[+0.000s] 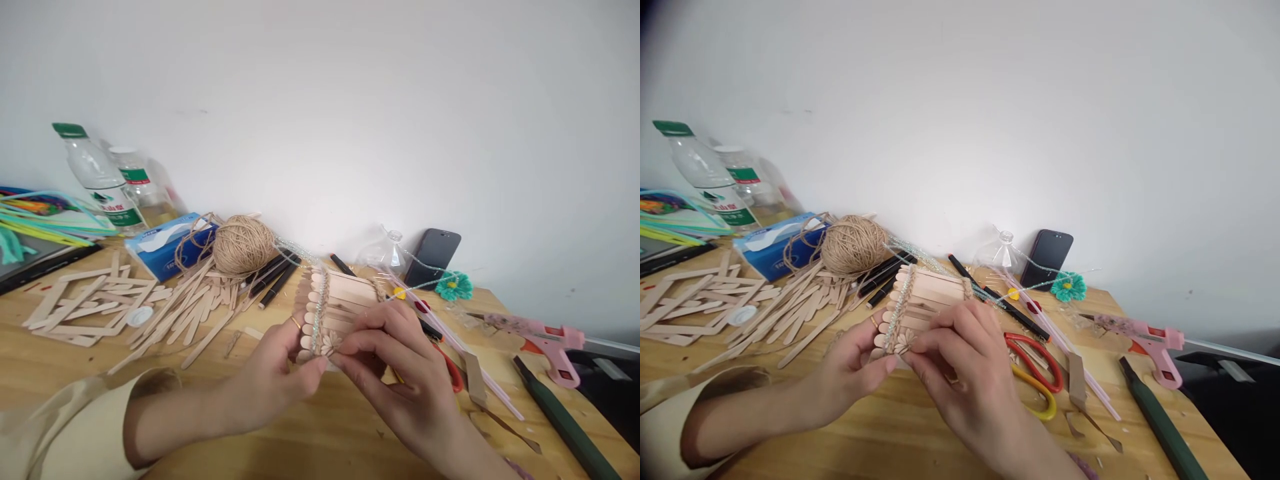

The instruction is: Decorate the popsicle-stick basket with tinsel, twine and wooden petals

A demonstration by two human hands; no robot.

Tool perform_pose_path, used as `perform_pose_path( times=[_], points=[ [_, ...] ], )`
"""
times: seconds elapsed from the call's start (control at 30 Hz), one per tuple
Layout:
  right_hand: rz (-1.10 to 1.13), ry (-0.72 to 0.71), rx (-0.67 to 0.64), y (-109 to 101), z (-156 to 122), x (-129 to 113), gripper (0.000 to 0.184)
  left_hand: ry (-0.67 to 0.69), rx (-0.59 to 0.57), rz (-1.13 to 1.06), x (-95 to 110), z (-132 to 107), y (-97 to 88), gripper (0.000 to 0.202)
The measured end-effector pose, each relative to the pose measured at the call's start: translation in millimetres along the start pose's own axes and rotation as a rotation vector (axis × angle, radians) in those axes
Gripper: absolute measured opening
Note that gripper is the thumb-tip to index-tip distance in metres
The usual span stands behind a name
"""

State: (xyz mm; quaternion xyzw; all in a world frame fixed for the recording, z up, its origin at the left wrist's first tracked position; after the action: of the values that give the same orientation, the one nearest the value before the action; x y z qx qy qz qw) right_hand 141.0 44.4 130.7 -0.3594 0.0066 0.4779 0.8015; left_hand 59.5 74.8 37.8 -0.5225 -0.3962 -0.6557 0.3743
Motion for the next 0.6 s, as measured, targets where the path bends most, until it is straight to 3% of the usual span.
perform_pose_path(
  times=[0.27,0.43,0.6],
  points=[
    [0.026,-0.08,0.066,-6,-2,-10,0.015,0.025,0.042,-0.025,9,0,0.4,0.031],
    [-0.206,-0.237,0.179,-11,-10,-29,0.016,0.051,0.07,-0.058,14,-2,-0.6,0.035],
    [-0.347,-0.332,0.15,-6,-19,-37,0.015,0.05,0.069,-0.079,16,-2,1.6,0.036]
  ],
)
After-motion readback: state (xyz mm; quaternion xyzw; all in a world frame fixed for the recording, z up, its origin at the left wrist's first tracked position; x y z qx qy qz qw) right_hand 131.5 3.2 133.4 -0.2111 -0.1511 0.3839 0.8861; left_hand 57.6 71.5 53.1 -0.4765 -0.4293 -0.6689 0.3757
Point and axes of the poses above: each hand's wrist, its own z-axis towards the middle knuckle, its own y-axis out of the palm, x = y × z, the point moved 10 cm from there along z, towards the middle knuckle, and after that the axes turned 7 degrees about x, right-handed, at the moved point
